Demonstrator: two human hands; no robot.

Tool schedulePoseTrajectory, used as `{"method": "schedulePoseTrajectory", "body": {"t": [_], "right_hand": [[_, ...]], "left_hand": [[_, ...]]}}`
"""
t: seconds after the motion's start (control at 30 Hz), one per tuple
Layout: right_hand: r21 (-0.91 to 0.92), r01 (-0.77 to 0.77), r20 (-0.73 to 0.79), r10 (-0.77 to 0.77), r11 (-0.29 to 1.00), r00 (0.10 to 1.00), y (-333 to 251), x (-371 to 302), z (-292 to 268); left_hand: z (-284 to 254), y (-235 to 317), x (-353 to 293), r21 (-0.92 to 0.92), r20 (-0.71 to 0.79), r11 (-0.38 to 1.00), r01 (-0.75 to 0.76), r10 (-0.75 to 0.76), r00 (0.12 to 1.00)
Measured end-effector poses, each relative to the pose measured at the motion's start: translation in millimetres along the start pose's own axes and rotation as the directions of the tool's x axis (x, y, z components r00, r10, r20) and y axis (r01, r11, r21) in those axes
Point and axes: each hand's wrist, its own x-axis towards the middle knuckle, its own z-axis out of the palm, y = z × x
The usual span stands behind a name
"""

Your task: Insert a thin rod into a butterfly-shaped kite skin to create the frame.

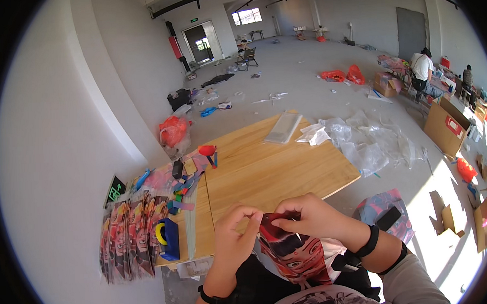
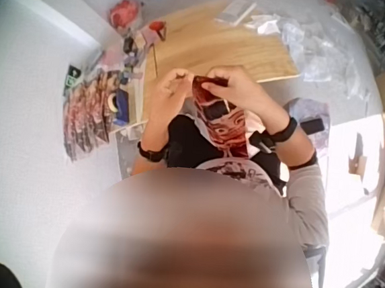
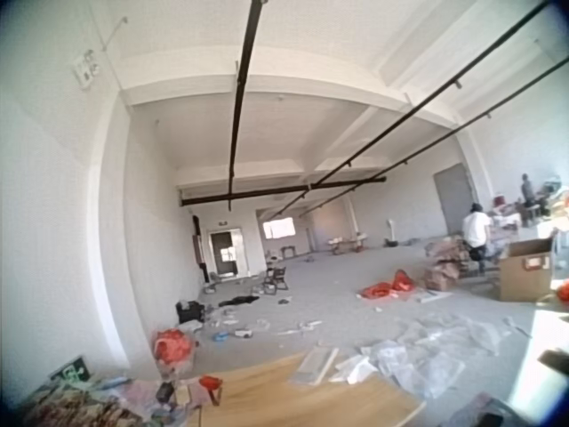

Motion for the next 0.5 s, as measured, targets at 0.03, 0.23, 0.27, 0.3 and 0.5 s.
{"method": "schedulePoseTrajectory", "body": {"t": [0.03,0.23,0.27,0.3,0.5], "right_hand": [[0.018,-0.005,-0.016,0.006,1.0,1.0,0,0,0],[0.011,0.05,-0.168,-0.047,0.999,0.985,9,1,-6],[0.01,0.052,-0.167,-0.05,0.999,0.985,8,3,-7],[-0.025,0.02,-0.214,-0.024,1.0,0.977,6,5,-8],[-0.079,0.017,-0.258,-0.037,0.997,0.965,6,9,-9]], "left_hand": [[2,1,0,-0.001,0.0,1.0,-0.002,0.002,1.0],[17,-5,-20,-0.143,-0.203,0.969,0.2,-0.226,0.953],[25,-4,-21,-0.093,-0.135,0.982,0.166,-0.178,0.975],[33,-3,-22,-0.046,-0.064,0.991,0.129,-0.132,0.989],[68,-26,-30,-0.403,0.113,0.891,0.209,-0.178,0.978]]}}
